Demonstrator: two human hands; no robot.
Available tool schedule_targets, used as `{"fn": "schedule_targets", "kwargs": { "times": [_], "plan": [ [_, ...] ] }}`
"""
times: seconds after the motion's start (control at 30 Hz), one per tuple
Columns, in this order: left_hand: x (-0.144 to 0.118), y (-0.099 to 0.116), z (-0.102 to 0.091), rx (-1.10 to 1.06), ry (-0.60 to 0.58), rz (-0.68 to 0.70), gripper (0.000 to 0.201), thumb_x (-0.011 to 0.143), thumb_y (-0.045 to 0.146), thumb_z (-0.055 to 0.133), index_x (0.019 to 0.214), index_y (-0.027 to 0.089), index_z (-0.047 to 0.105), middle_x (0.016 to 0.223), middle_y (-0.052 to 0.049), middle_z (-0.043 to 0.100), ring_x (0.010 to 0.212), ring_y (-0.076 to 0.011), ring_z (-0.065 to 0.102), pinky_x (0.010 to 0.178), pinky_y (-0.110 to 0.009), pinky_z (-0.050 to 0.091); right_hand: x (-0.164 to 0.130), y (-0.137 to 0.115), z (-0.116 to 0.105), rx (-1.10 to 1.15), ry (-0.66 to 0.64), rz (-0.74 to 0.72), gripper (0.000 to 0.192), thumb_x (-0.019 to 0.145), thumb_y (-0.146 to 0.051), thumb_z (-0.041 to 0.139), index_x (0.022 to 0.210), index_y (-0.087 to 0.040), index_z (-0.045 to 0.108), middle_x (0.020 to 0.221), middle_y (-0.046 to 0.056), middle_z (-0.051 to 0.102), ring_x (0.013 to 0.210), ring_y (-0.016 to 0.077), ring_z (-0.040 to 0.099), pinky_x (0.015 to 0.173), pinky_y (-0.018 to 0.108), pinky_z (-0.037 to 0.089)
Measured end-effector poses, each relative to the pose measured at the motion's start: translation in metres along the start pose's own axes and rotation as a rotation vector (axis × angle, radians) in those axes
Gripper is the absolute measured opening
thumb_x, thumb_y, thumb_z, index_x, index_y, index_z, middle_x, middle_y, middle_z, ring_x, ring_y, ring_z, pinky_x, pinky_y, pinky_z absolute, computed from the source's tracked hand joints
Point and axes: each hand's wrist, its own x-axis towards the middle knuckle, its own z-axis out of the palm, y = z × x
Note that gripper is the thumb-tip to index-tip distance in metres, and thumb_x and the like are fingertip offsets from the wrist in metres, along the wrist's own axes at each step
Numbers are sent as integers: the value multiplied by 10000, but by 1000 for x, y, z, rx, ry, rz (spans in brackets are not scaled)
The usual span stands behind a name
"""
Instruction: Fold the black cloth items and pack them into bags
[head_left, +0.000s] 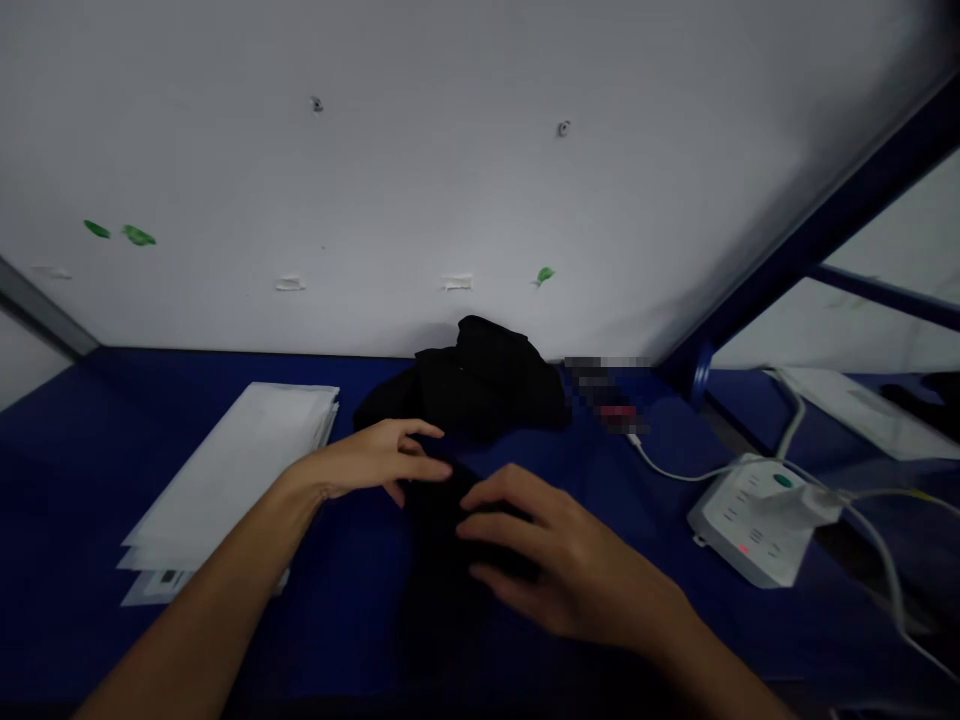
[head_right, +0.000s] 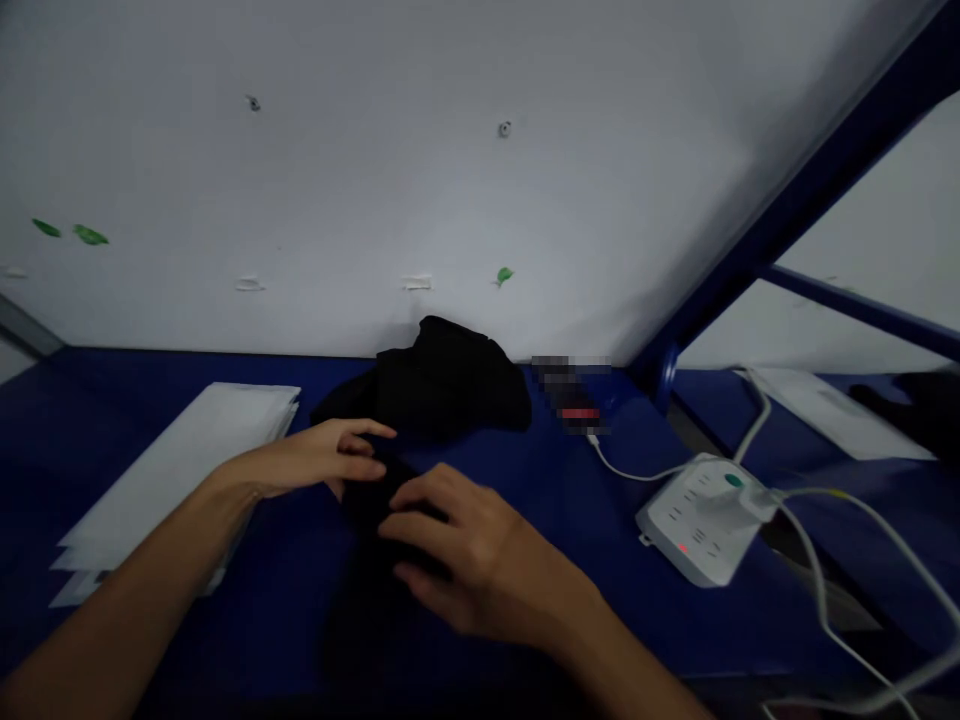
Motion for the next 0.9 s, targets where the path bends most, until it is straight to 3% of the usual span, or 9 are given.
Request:
{"fn": "schedule_targets", "kwargs": {
  "times": [0.13, 0.23, 0.33, 0.43, 0.53, 0.63, 0.77, 0.83, 0.9],
  "plan": [
    [-10, -1, -14, 165, -237, 118, 766, 681, 229, 819, 1385, 293, 522, 1102, -52, 665, 988, -194, 643, 821, -331, 546, 0, -16, 6, 445, -180, -106, 344, 841, -324, 717, 1168, -241, 655, 1169, 78, 694, 1061, 201, 657, 909, 325, 531],
    [-14, 2, -15, 209, -311, 154, 691, 693, 161, 784, 1338, 301, 581, 1214, -66, 638, 1128, -230, 610, 906, -363, 530, 0, -13, 6, 595, -71, -76, 151, 880, -304, 678, 1009, -226, 681, 976, 46, 726, 910, 165, 681, 820, 286, 535],
    [-16, 5, -13, 248, -333, 169, 670, 711, 120, 745, 1336, 306, 592, 1276, -67, 633, 1184, -237, 596, 974, -387, 498, 3, -1, 2, 459, 101, 234, 134, 926, -343, 626, 951, -218, 668, 891, 32, 693, 820, 159, 650, 758, 287, 514],
    [-16, 8, -11, 320, -304, 158, 704, 727, 116, 708, 1381, 319, 547, 1269, -64, 632, 1125, -216, 623, 946, -374, 503, 9, 9, 2, 251, -59, 488, 325, 865, -523, 668, 1002, -229, 683, 961, 44, 700, 861, 209, 651, 745, 321, 497],
    [-16, 9, -7, 391, -260, 164, 695, 714, 113, 678, 1368, 313, 550, 1213, -53, 641, 1042, -202, 638, 876, -347, 522, 14, 10, 8, 125, -208, 542, 451, 802, -649, 666, 952, -225, 705, 975, 59, 708, 892, 258, 653, 758, 356, 483],
    [-18, 11, -1, 404, -229, 229, 682, 687, 82, 632, 1330, 303, 575, 1156, -42, 647, 993, -198, 641, 839, -330, 532, 15, 8, 16, 147, -192, 540, 426, 792, -611, 687, 938, -212, 701, 946, 55, 703, 853, 245, 646, 710, 331, 474],
    [-15, 10, 12, 437, -58, 345, 660, 677, 104, 642, 1302, 307, 592, 1143, -39, 635, 924, -195, 639, 803, -323, 539, 15, 13, 20, 388, -136, 577, 391, 828, -417, 683, 1159, -218, 617, 899, 23, 685, 764, 189, 625, 627, 282, 468],
    [-10, 8, 20, 452, 146, 433, 606, 711, 123, 626, 1291, 291, 587, 1167, -45, 618, 968, -200, 625, 862, -344, 530, 21, 19, 17, 524, -81, 627, 389, 840, -323, 643, 1205, -212, 564, 926, 20, 670, 774, 175, 621, 627, 271, 478],
    [-4, 5, 28, 460, 430, 508, 510, 767, 147, 596, 1264, 261, 576, 1186, -54, 595, 1061, -212, 593, 937, -370, 500, 29, 27, 13, 616, -9, 643, 378, 819, -272, 632, 1178, -202, 539, 961, 21, 649, 797, 169, 615, 648, 272, 491]
  ]
}}
